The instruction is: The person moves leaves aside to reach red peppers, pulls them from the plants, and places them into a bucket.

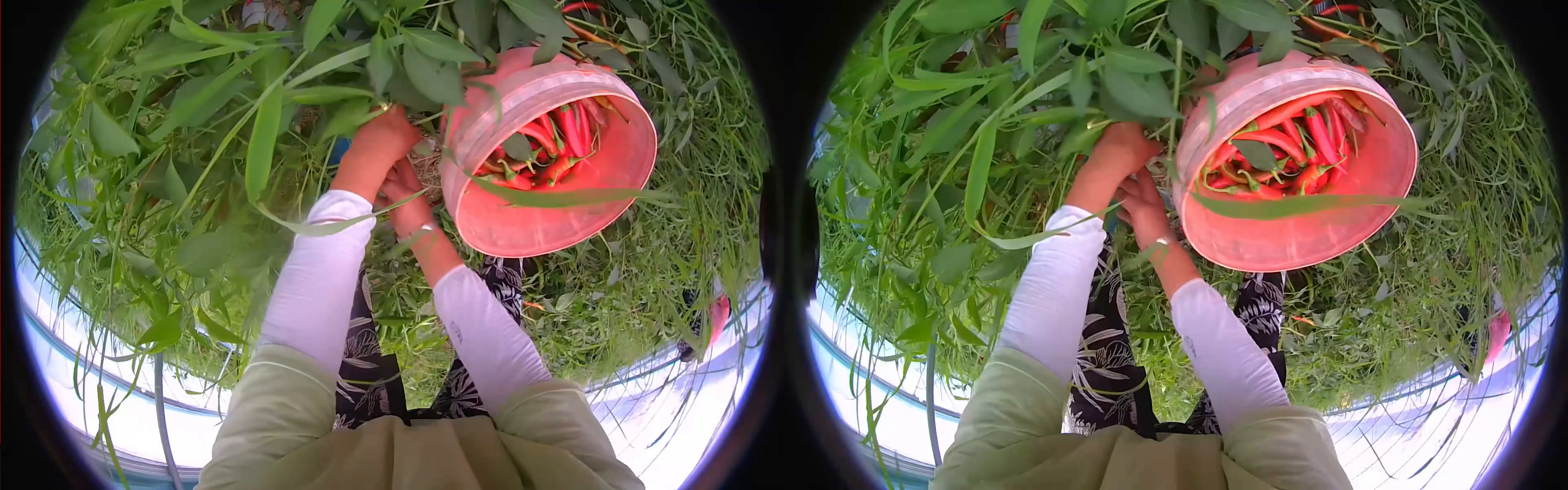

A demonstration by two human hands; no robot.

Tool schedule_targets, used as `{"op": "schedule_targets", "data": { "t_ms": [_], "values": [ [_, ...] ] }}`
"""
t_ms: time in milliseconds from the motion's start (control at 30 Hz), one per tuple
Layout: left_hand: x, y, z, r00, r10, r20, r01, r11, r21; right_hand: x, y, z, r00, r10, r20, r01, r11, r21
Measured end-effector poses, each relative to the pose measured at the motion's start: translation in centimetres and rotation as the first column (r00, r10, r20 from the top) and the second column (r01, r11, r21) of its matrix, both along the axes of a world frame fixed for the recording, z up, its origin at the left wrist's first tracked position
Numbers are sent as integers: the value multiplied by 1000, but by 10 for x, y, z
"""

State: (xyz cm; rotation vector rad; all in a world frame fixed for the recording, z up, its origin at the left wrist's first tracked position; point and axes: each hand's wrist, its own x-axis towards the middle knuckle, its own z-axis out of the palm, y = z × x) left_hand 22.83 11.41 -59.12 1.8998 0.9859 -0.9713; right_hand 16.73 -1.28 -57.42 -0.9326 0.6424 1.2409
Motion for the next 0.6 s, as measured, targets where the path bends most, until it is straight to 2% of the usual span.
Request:
{"op": "schedule_targets", "data": {
  "t_ms": [67,100,133,167,200,233,267,300,333,367,400,467,533,567,600],
  "values": [
    [-1,4,-21,998,-55,14,56,998,-33,12,-38,14,969,-102,-223,98,995,-28],
    [-10,8,-23,939,-269,214,239,958,160,16,-60,30,950,-165,-264,173,985,8],
    [-23,10,-29,800,-487,350,360,857,369,15,-83,49,922,-225,-315,247,968,34],
    [-43,11,-49,796,-493,352,364,854,373,12,-101,68,918,-271,-290,295,954,42],
    [-67,9,-76,893,-103,437,41,988,149,12,-114,79,910,-316,-268,341,939,50],
    [-79,7,-88,852,308,423,-297,950,-92,19,-125,78,910,-318,-267,342,938,51],
    [-68,8,-71,853,307,422,-296,951,-92,26,-136,79,826,-490,-278,521,852,46],
    [-58,9,-53,884,132,449,-164,986,34,32,-147,79,710,-642,-288,679,733,37],
    [-49,11,-37,890,-49,454,-29,986,164,39,-153,76,710,-643,-289,679,733,38],
    [-46,15,-34,890,-51,453,-31,985,171,48,-156,70,793,-593,-137,570,803,-174],
    [-44,21,-30,911,-79,404,14,987,160,54,-159,66,868,-496,-9,454,801,-390],
    [-63,25,-29,935,-106,339,62,988,138,68,-170,84,884,-466,43,445,807,-389],
    [-87,34,-32,863,87,498,-93,996,-11,80,-190,92,901,-419,110,427,817,-388],
    [-77,41,0,924,376,64,-356,911,-205,81,-203,98,914,-399,68,393,831,-393],
    [-77,43,15,927,372,56,-354,913,-202,83,-212,102,926,-378,26,356,846,-397]
  ]
}}
